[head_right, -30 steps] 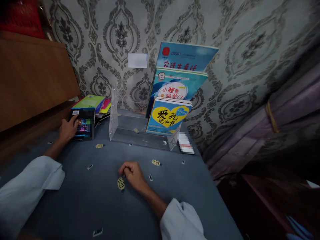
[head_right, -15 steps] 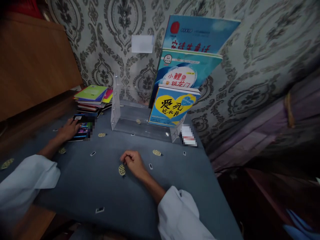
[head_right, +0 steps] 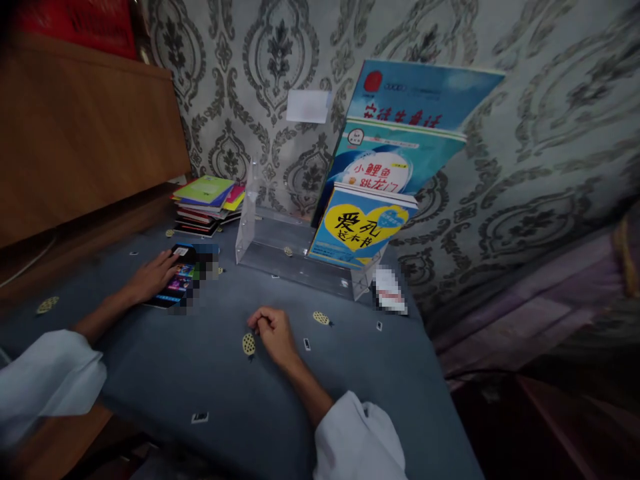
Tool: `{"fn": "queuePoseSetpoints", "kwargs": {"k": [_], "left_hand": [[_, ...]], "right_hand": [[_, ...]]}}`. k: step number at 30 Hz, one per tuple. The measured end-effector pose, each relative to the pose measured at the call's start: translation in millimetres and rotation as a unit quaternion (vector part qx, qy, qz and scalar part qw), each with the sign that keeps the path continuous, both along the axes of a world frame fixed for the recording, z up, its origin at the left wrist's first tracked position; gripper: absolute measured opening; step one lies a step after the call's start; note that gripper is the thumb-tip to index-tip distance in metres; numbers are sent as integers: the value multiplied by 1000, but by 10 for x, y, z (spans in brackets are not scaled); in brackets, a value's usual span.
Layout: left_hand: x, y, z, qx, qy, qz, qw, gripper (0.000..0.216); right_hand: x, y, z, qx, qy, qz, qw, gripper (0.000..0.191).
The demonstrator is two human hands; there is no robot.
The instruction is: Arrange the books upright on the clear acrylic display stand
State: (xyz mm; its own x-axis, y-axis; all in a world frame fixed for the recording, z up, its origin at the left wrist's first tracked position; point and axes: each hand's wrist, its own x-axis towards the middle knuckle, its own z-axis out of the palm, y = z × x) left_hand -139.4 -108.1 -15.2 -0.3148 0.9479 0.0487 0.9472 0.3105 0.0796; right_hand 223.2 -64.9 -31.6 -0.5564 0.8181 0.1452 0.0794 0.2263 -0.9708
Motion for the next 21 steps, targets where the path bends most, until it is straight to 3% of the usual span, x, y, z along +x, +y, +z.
{"fn": "queuePoseSetpoints", "kwargs": {"k": [9, 15, 21], "left_hand": [[249, -367, -54, -13, -33, -46, 998, 61], [528, -459, -66, -2, -76, -87, 993, 70], [837, -455, -137, 28, -63, -146, 987, 71]], "right_hand": [[-4, -34, -33, 59, -28, -25, 998, 21], [55, -89, 5, 192, -67, -49, 978, 25], [282, -58, 73, 227, -113, -20, 967, 31]]}}
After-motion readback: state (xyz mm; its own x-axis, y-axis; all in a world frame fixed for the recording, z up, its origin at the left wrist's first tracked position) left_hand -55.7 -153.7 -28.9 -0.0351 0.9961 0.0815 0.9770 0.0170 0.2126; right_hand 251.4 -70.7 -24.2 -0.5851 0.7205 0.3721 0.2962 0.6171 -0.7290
